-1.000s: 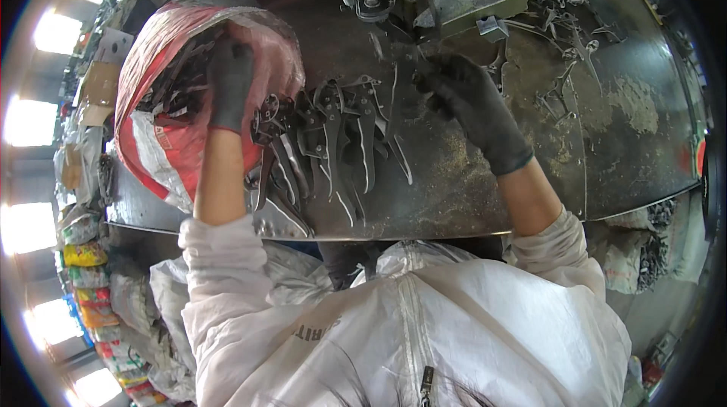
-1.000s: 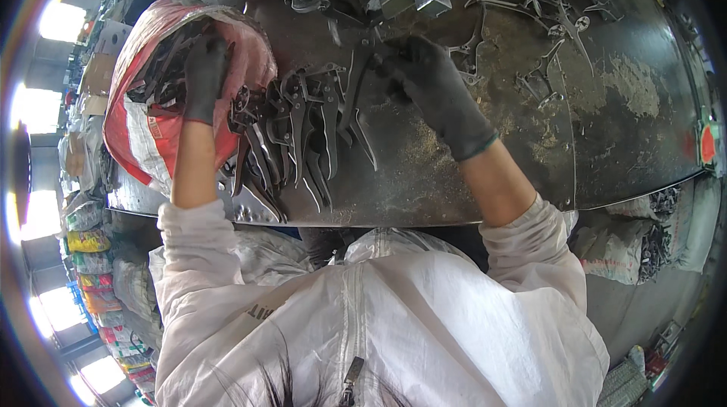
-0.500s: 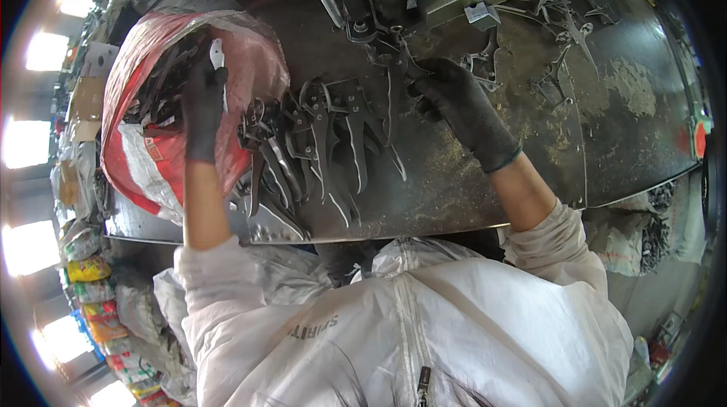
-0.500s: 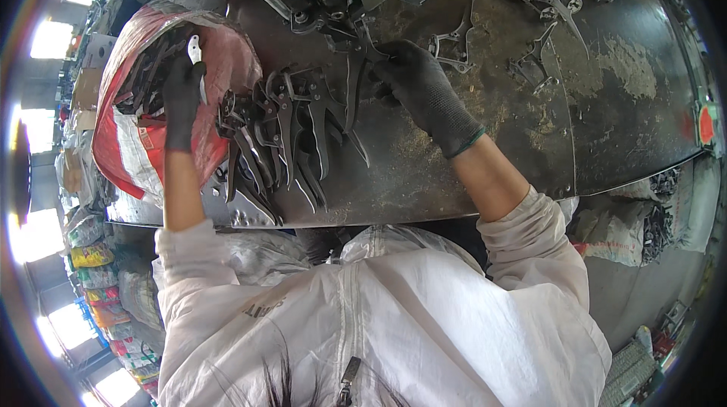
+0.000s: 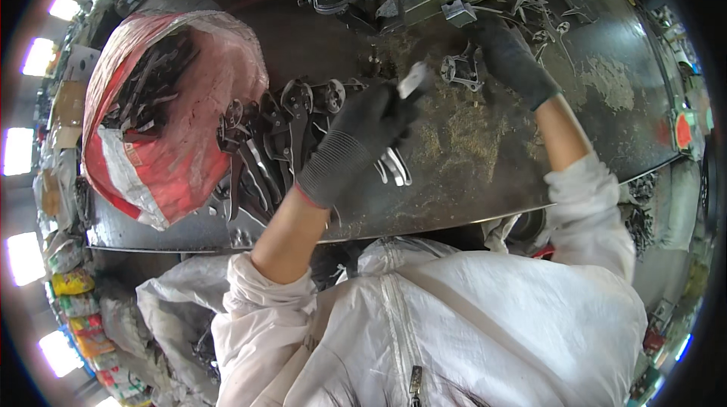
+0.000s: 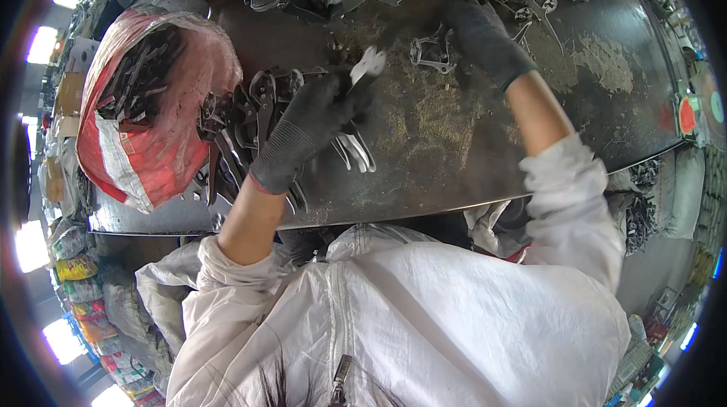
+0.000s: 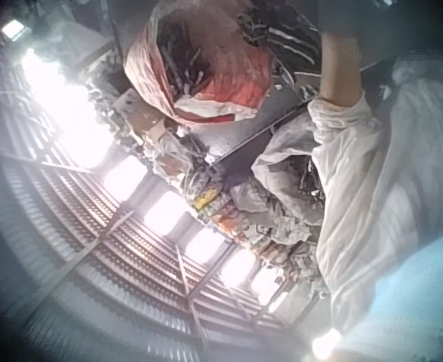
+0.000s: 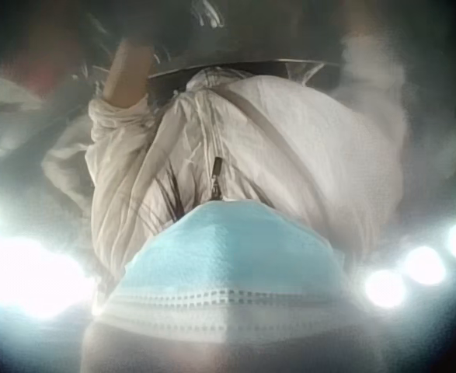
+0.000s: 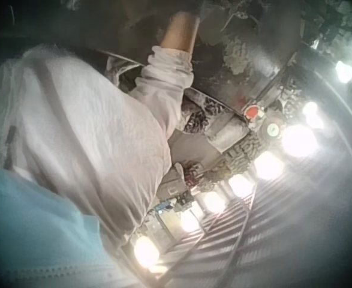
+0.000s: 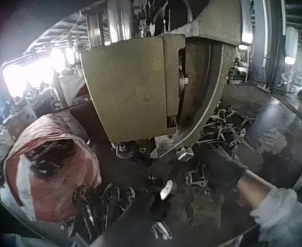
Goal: The person assembles small metal mechanical components by hand, using a press machine to join them on an industrial workbench.
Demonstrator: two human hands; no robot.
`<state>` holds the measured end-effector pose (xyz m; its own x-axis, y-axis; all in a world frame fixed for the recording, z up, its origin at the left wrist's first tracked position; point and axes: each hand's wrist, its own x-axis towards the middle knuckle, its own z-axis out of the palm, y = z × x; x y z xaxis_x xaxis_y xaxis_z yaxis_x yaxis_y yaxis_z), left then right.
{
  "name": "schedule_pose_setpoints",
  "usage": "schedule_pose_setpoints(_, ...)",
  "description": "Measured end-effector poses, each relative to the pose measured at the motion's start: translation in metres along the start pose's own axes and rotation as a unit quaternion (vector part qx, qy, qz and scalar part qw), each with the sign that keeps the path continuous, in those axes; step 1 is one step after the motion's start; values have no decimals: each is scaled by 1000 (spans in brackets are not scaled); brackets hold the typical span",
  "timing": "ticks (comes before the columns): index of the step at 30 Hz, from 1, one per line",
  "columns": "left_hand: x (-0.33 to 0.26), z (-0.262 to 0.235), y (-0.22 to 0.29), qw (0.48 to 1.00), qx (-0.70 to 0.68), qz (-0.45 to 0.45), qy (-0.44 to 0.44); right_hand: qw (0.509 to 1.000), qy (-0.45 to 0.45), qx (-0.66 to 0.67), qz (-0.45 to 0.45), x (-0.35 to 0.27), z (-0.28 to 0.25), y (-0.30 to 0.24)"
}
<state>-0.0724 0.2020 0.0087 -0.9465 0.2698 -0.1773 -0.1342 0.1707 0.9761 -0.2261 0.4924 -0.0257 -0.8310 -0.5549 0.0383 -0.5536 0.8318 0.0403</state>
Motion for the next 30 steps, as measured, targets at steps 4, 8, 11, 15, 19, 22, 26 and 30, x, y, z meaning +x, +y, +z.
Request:
schedule_pose_setpoints(4, 18, -61, -39, 797, 564, 203, 78, 990, 60, 74, -104, 13, 31, 62)
schedule_pose_setpoints(8, 25, -99, -49, 902, 388, -1, 188, 989, 76, 93, -84, 26, 40, 13)
schedule_pose_setpoints(11, 24, -87, -24, 956, 215, -99, 175, 982, 95, 151, 68, 26, 30, -47)
schedule_pose_setpoints(15, 14, -73, -17, 994, 21, -76, 72, 606, 37, 767, 209, -5, -23, -105)
schedule_pose_setpoints(19, 37, -65, -31, 991, 118, 23, 65, 502, -18, 845, 184, -10, -17, -116)
schedule_pose_setpoints(22, 39, -65, -21, 986, 150, 17, 65, 574, -1, 793, 204, -11, -37, -146)
schedule_pose_setpoints(26, 42, -62, 2, 991, 133, 8, 26, 604, 61, 781, 148, -13, -27, -149)
schedule_pose_setpoints(30, 62, -80, -67, 963, 217, 161, 13, 668, 22, 730, 146, -4, -7, -152)
